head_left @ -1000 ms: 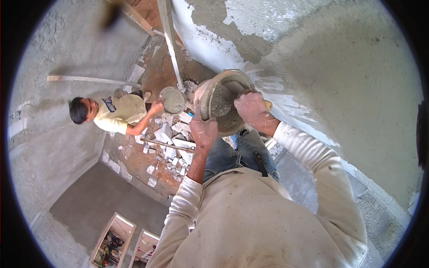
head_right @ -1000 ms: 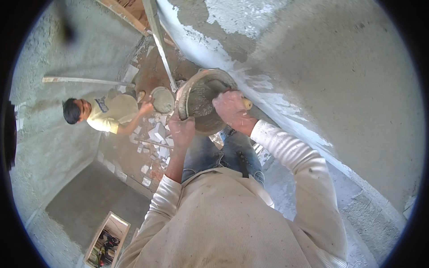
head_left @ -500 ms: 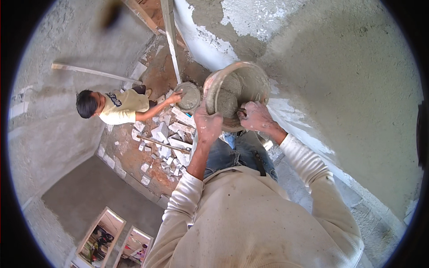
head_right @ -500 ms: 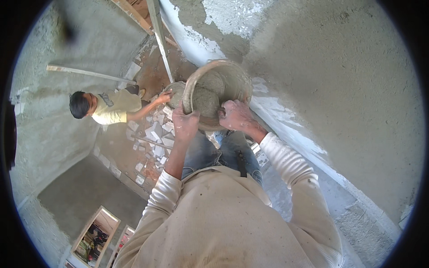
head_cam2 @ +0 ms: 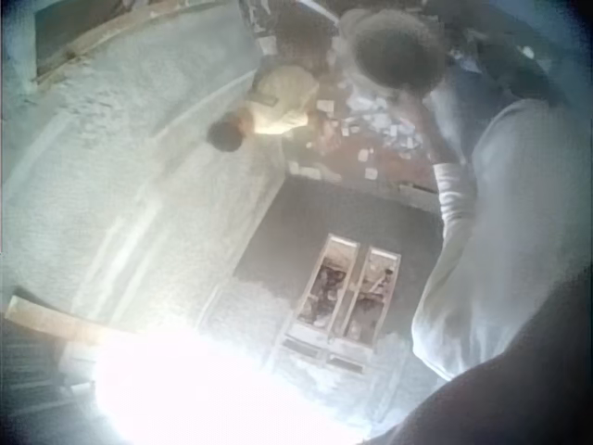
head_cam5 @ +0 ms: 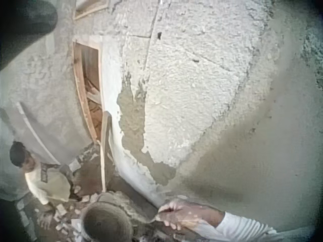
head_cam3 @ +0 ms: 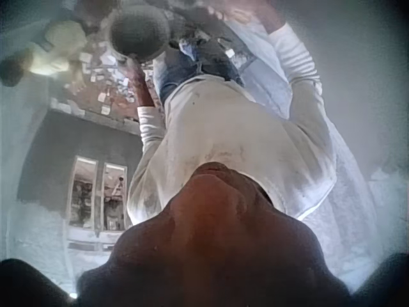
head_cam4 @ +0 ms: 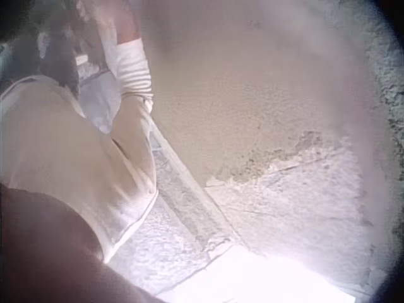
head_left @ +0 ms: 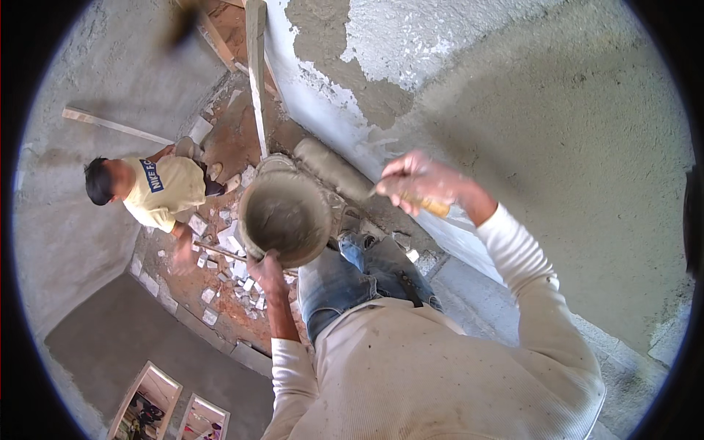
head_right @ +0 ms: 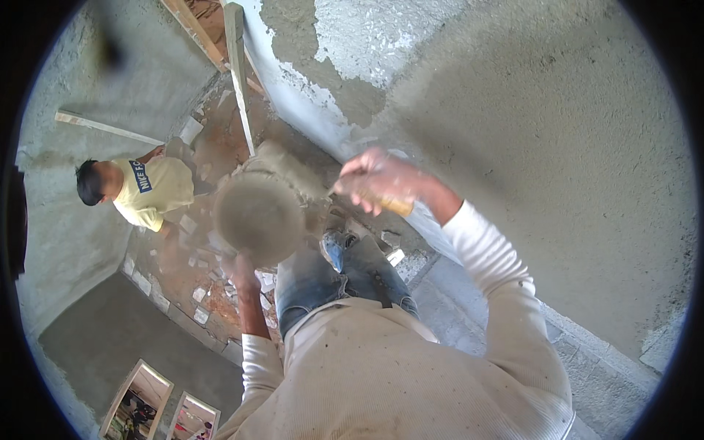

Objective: Apply plaster to a concrete wall using a trowel and bucket.

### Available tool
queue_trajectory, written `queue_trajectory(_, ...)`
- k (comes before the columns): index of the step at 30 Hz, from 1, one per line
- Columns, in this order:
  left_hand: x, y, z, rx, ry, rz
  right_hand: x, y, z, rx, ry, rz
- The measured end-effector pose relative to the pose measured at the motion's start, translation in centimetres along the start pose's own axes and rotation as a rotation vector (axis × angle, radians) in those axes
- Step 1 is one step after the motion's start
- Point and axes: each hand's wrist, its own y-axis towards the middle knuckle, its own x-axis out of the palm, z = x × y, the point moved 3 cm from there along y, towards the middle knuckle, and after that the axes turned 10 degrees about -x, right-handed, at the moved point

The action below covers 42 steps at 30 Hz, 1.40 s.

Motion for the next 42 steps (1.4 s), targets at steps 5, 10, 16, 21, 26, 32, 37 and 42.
queue_trajectory(5,-5.8,1.8,-0.4,-0.033,-0.007,0.091,-10.6,-0.8,-0.3,-0.090,-0.051,0.678)
queue_trajectory(10,-8.7,2.1,0.4,-0.039,-0.034,0.153,-8.2,-8.6,-9.5,-0.496,-0.207,0.791)
queue_trajectory(16,-5.6,3.8,3.4,-0.015,0.126,-0.018,-0.8,-0.1,0.9,0.101,-0.630,0.391)
queue_trajectory(21,0.9,5.5,5.3,0.069,0.199,-0.241,8.6,4.6,4.4,-0.151,-0.934,0.176)
queue_trajectory(26,8.7,1.7,12.6,0.168,0.526,-0.492,12.4,8.6,0.1,-0.173,-1.321,0.395)
queue_trajectory(32,14.0,0.3,15.6,0.206,0.357,-0.745,8.7,4.4,-1.5,-0.180,-1.401,0.575)
queue_trajectory(37,16.5,0.3,16.1,0.158,0.390,-0.818,9.6,3.4,0.3,-0.237,-1.531,0.641)
queue_trajectory(42,18.0,-1.1,16.8,0.343,0.642,-0.846,6.9,4.8,0.2,-0.009,-1.079,0.571)
